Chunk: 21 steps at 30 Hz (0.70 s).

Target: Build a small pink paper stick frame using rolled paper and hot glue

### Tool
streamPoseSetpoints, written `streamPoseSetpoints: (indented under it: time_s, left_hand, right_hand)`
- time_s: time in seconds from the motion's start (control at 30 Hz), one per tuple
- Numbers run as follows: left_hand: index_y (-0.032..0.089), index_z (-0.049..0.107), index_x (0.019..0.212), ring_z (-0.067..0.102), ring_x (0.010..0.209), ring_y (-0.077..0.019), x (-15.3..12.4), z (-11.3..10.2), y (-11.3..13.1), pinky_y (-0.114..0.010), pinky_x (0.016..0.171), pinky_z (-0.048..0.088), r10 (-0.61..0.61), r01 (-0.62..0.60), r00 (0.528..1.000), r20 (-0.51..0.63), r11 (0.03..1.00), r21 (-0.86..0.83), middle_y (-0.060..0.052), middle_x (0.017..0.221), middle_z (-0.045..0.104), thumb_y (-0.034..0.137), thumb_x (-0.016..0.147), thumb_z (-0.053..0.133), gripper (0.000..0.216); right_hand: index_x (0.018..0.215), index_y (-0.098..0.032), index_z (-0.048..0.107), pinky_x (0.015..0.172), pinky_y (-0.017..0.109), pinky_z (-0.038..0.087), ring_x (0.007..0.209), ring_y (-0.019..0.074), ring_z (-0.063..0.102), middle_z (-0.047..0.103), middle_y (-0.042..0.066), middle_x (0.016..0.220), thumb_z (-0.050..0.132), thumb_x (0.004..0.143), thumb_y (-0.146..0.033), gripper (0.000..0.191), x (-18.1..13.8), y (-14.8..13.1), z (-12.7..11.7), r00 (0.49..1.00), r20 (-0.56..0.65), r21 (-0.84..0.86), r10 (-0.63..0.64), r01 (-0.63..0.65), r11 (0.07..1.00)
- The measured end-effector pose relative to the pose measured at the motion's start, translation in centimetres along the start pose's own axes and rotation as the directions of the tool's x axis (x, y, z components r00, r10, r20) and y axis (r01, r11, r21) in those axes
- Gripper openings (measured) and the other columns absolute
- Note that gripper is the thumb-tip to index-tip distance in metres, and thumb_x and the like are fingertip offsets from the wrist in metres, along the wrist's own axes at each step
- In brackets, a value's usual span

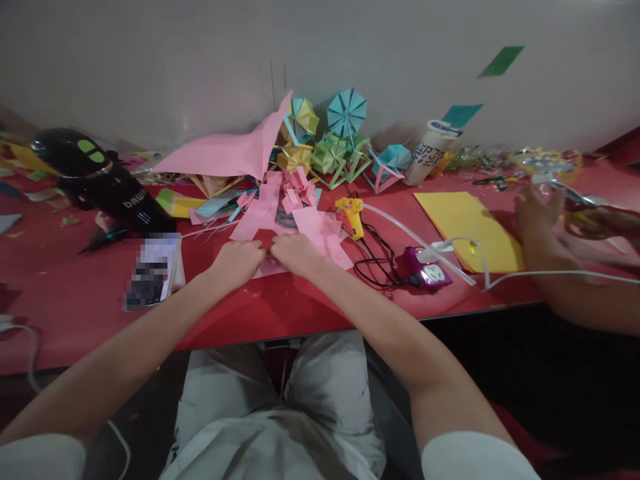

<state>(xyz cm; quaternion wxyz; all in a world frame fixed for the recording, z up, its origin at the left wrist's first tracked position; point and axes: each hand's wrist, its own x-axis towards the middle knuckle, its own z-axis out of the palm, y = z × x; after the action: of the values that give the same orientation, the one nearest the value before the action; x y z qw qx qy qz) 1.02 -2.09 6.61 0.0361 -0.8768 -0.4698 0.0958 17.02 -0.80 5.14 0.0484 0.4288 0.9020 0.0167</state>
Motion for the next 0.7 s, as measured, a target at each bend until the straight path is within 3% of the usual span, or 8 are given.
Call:
streamPoseSetpoints:
  time_s: [0.23, 0.53, 0.7]
  left_hand:
    - [0.011, 0.071, 0.100, 0.070, 0.097, -0.0298, -0.4, 0.1, -0.4, -0.035, 0.074, 0.052, 0.040, -0.040, 0.999, 0.017, 0.999, 0.032, -0.016, 0.098, 0.070, 0.001, 0.089, 0.044, 0.030]
    - [0.011, 0.071, 0.104, 0.071, 0.091, -0.0263, -0.8, 0.8, 0.1, -0.032, 0.072, 0.051, 0.019, -0.018, 0.999, -0.041, 0.999, 0.028, -0.016, 0.097, 0.070, 0.000, 0.086, 0.046, 0.032]
    - [0.006, 0.069, 0.107, 0.070, 0.091, -0.0309, -1.0, 1.4, 1.2, -0.037, 0.068, 0.051, -0.045, 0.047, 0.998, -0.046, 0.999, 0.026, -0.019, 0.099, 0.067, 0.003, 0.092, 0.039, 0.034]
  right_hand:
    - [0.101, -0.012, 0.072, 0.075, 0.034, 0.044, 0.099, 0.0253, 0.066, 0.069, 0.014, 0.100, 0.045, 0.096, -0.012, 0.027, -0.2, -0.4, 0.8, 0.993, -0.059, -0.106, -0.104, 0.097, 0.990]
    - [0.107, -0.011, 0.070, 0.078, 0.034, 0.048, 0.100, 0.0251, 0.063, 0.067, 0.016, 0.105, 0.044, 0.095, -0.008, 0.029, -0.9, -0.8, 1.8, 0.995, -0.099, -0.080, -0.022, 0.014, 0.997]
    - [0.109, -0.009, 0.068, 0.078, 0.035, 0.050, 0.103, 0.0271, 0.060, 0.065, 0.018, 0.109, 0.040, 0.096, -0.008, 0.031, -1.6, -1.8, 2.1, 0.993, -0.100, -0.044, 0.062, -0.066, 0.997]
